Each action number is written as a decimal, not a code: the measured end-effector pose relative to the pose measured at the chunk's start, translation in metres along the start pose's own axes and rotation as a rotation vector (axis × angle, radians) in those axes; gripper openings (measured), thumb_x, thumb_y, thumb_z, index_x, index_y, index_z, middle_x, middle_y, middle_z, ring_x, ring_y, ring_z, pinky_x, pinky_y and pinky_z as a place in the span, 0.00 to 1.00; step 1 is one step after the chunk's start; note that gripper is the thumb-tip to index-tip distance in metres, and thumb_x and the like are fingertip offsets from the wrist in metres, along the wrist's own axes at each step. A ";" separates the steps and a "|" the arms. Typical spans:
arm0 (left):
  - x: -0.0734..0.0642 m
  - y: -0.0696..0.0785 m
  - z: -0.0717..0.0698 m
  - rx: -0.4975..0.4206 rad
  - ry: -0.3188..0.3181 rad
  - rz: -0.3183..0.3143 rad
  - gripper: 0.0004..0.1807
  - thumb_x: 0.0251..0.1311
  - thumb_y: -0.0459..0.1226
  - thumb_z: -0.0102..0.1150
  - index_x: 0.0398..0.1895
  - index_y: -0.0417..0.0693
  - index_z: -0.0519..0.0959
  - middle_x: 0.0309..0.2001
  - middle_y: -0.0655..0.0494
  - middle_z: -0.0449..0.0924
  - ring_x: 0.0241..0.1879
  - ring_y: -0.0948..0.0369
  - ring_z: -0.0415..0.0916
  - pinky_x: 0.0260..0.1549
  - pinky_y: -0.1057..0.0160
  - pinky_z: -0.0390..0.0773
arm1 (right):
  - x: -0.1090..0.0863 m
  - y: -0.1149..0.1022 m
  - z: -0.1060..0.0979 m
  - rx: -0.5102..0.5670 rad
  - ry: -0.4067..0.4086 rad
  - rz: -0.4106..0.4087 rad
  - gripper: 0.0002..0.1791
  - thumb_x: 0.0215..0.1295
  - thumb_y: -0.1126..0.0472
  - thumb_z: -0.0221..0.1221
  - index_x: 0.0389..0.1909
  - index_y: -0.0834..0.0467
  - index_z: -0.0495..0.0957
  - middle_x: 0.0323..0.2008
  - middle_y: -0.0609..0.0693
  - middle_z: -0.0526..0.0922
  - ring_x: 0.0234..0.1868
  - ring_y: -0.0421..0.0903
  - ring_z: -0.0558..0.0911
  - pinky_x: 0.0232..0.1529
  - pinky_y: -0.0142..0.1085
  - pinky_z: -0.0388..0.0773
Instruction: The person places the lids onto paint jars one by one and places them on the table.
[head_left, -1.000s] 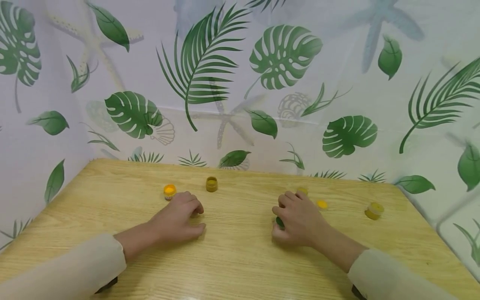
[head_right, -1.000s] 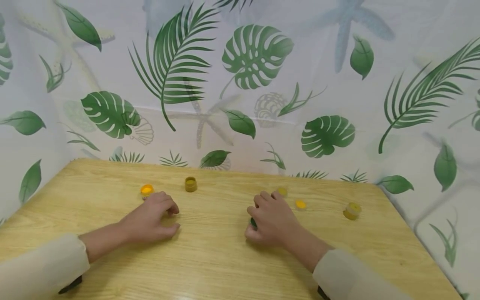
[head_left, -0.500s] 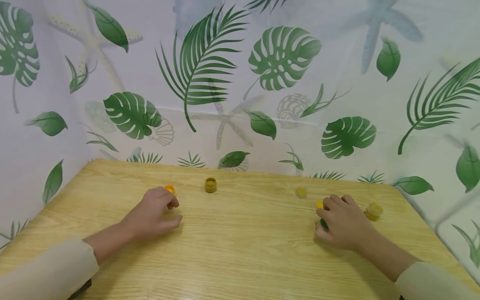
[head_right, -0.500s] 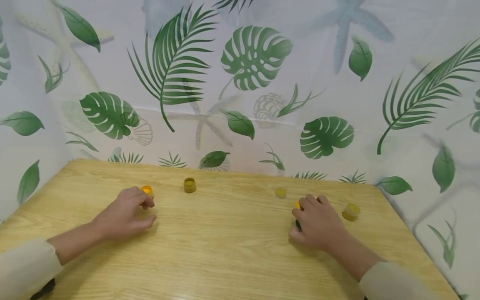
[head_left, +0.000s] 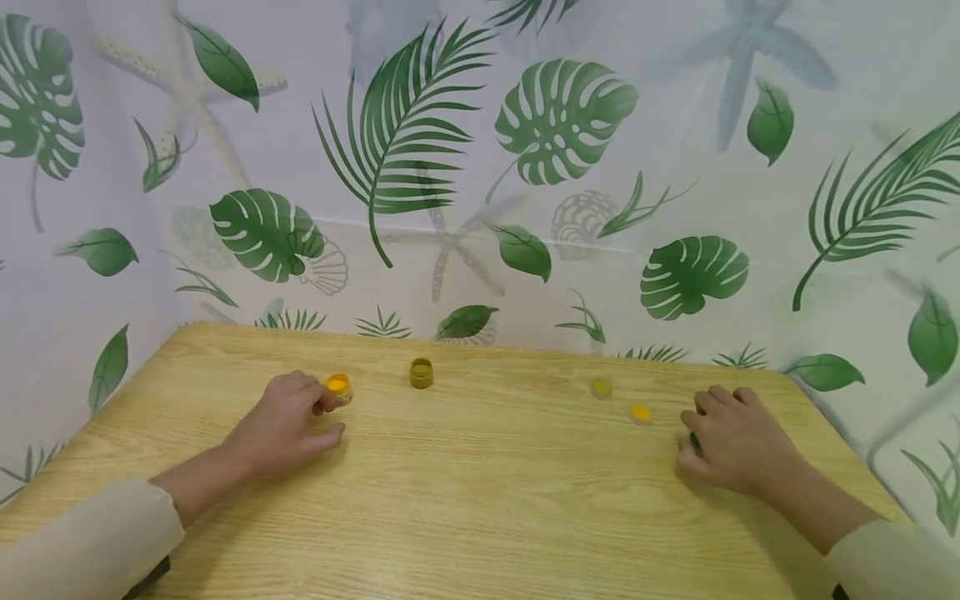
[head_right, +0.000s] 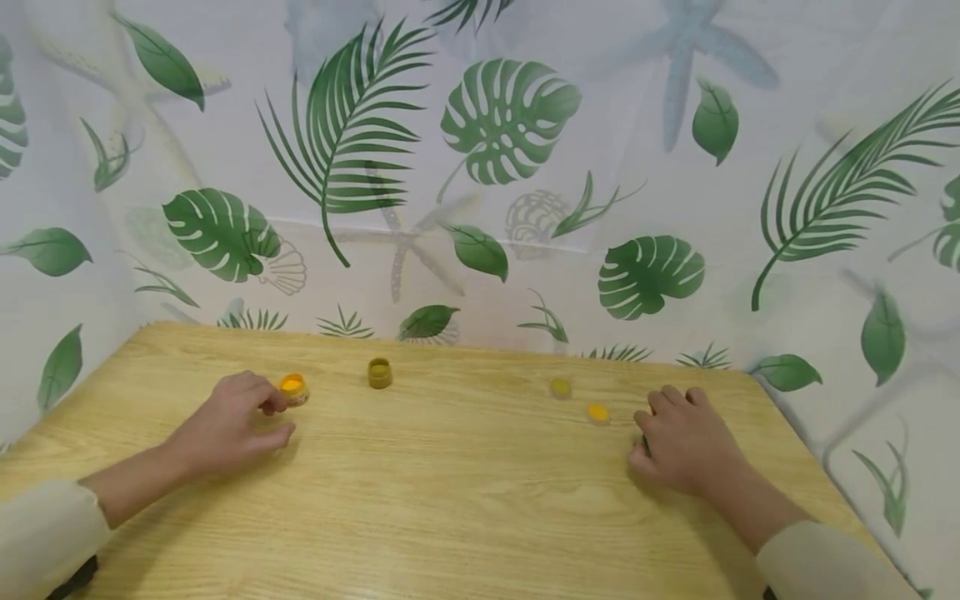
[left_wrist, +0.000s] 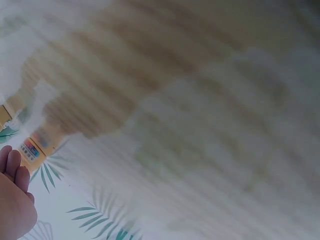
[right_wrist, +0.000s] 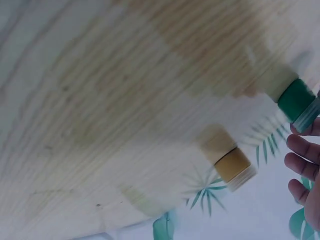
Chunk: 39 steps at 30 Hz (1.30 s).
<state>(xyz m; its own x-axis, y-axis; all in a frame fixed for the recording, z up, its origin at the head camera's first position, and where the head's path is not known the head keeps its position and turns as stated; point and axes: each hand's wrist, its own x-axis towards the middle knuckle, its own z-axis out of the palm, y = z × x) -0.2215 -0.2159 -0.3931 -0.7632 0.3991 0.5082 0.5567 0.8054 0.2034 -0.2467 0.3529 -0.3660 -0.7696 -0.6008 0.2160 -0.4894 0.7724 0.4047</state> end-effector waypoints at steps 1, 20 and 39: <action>0.000 -0.001 0.000 0.006 -0.005 -0.016 0.09 0.46 0.39 0.71 0.26 0.46 0.80 0.25 0.60 0.77 0.29 0.64 0.67 0.39 0.57 0.70 | 0.000 0.002 0.001 0.000 -0.015 0.007 0.10 0.53 0.50 0.55 0.24 0.52 0.73 0.31 0.51 0.75 0.35 0.53 0.73 0.38 0.52 0.67; 0.005 -0.018 0.004 0.108 -0.168 -0.345 0.25 0.52 0.51 0.66 0.33 0.33 0.82 0.33 0.44 0.82 0.37 0.46 0.76 0.42 0.44 0.69 | 0.032 -0.007 0.009 0.117 -0.113 0.097 0.11 0.61 0.50 0.54 0.30 0.54 0.75 0.33 0.50 0.77 0.38 0.53 0.75 0.38 0.49 0.67; 0.029 -0.023 0.008 -0.008 -0.238 -0.371 0.19 0.52 0.49 0.67 0.17 0.47 0.74 0.19 0.57 0.70 0.25 0.58 0.67 0.33 0.55 0.61 | 0.038 -0.023 0.023 0.309 -0.115 0.241 0.21 0.67 0.41 0.54 0.37 0.56 0.79 0.42 0.52 0.82 0.47 0.55 0.78 0.43 0.52 0.69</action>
<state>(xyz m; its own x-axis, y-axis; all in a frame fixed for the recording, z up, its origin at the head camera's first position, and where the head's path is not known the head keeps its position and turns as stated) -0.2588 -0.2196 -0.3895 -0.9656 0.1742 0.1931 0.2328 0.9101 0.3428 -0.2742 0.3171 -0.3877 -0.9096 -0.3818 0.1642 -0.3762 0.9243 0.0652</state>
